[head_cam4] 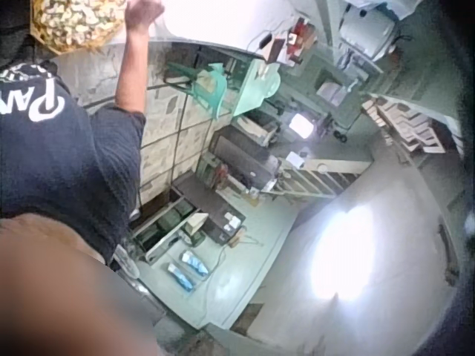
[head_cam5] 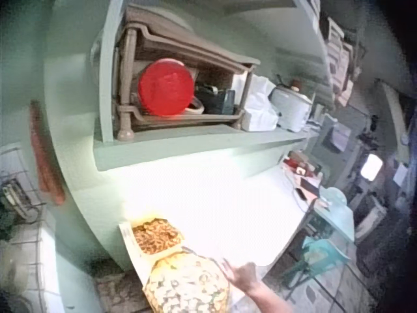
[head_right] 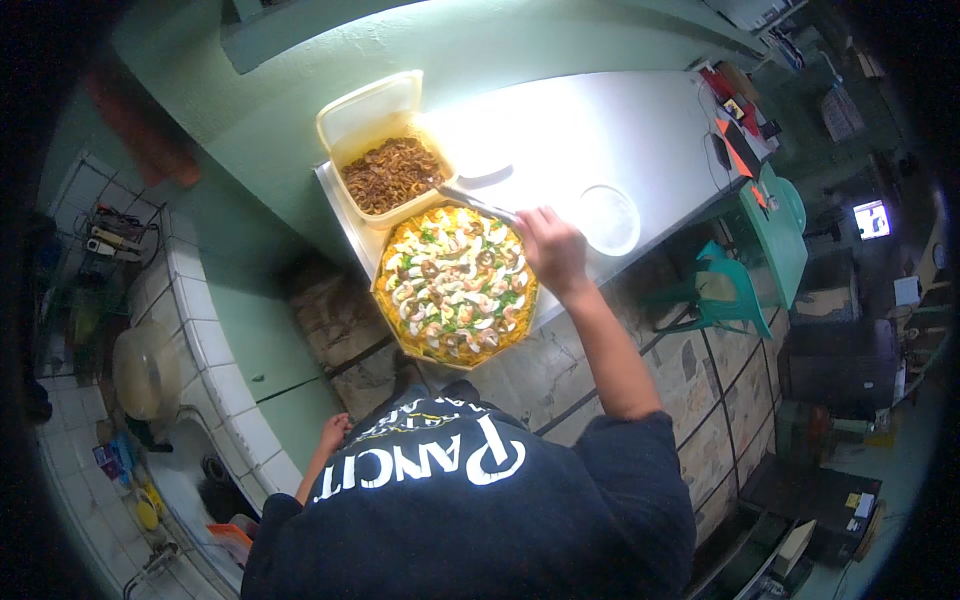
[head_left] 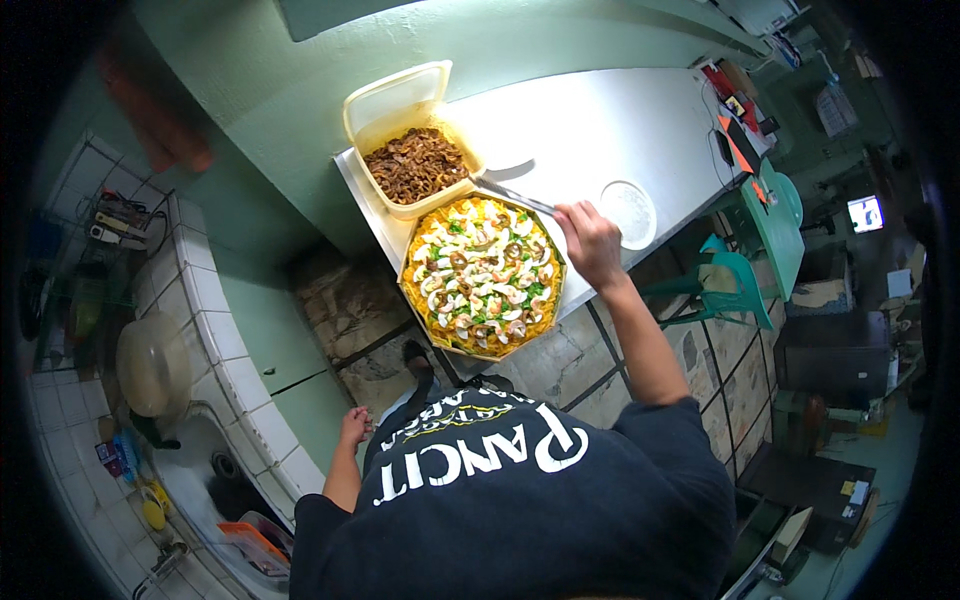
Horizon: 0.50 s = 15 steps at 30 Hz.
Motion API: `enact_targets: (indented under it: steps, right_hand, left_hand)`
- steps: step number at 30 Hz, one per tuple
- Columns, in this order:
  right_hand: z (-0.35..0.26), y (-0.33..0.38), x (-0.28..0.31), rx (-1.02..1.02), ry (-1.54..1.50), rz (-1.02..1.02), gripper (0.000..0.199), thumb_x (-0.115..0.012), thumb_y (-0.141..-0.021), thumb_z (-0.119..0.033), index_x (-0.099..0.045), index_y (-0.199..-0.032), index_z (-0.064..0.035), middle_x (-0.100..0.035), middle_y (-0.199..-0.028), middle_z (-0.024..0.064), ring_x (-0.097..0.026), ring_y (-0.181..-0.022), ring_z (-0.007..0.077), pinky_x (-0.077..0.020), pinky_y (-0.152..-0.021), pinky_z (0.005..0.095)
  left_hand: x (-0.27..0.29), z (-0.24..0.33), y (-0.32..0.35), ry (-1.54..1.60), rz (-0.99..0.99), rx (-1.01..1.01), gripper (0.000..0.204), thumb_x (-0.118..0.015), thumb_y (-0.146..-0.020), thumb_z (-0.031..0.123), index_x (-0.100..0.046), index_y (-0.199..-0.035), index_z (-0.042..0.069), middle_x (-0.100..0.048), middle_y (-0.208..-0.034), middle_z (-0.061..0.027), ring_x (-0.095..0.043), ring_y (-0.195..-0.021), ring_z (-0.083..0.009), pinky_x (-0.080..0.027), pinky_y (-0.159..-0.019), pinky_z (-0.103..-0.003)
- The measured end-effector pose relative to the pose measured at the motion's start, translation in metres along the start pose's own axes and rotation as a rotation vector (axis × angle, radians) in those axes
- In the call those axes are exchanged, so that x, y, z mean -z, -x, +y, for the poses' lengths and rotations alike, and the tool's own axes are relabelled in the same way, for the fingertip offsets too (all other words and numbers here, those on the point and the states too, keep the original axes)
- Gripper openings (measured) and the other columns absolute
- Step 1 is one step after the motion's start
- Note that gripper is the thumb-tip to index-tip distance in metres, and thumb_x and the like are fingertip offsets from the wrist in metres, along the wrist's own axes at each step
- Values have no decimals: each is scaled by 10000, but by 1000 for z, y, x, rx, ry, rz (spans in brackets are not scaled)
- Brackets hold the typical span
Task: The person places a tray of food on a counter and uses tongs to add toppings from two separate containers. They first add a pinkish ingredient, then a brown ingredient, distributing them over the existing food items.
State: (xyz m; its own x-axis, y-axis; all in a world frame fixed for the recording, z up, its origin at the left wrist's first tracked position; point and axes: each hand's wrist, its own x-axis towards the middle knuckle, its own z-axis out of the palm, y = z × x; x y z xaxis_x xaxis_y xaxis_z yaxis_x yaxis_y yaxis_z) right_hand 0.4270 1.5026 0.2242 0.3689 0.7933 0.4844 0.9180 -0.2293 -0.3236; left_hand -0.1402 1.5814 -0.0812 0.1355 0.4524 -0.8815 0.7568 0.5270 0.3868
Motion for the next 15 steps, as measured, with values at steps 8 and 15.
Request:
enact_targets:
  steps: [8, 15]
  right_hand:
    - [6, 136, 58, 66, 262, -65, 194, -653, -821, -115, -629, -1008, -71, -596, -846, 43, -560, -695, 225, -423, -600, 349]
    - [16, 157, 40, 54, 266, -79, 223, -658, -816, -134, -631, -1031, -82, -591, -844, 29, -550, -692, 201, -410, -588, 341]
  left_hand:
    - [-12, 18, 4, -86, -11, -54, 272, -540, -953, 268, -591, -1210, 198, -648, -908, 26, -593, -651, -110, -460, -544, -321]
    - [-15, 22, 2, -53, -31, -60, 281, -544, -952, 268, -595, -1210, 169, -642, -908, 9, -597, -650, -128, -451, -529, -321]
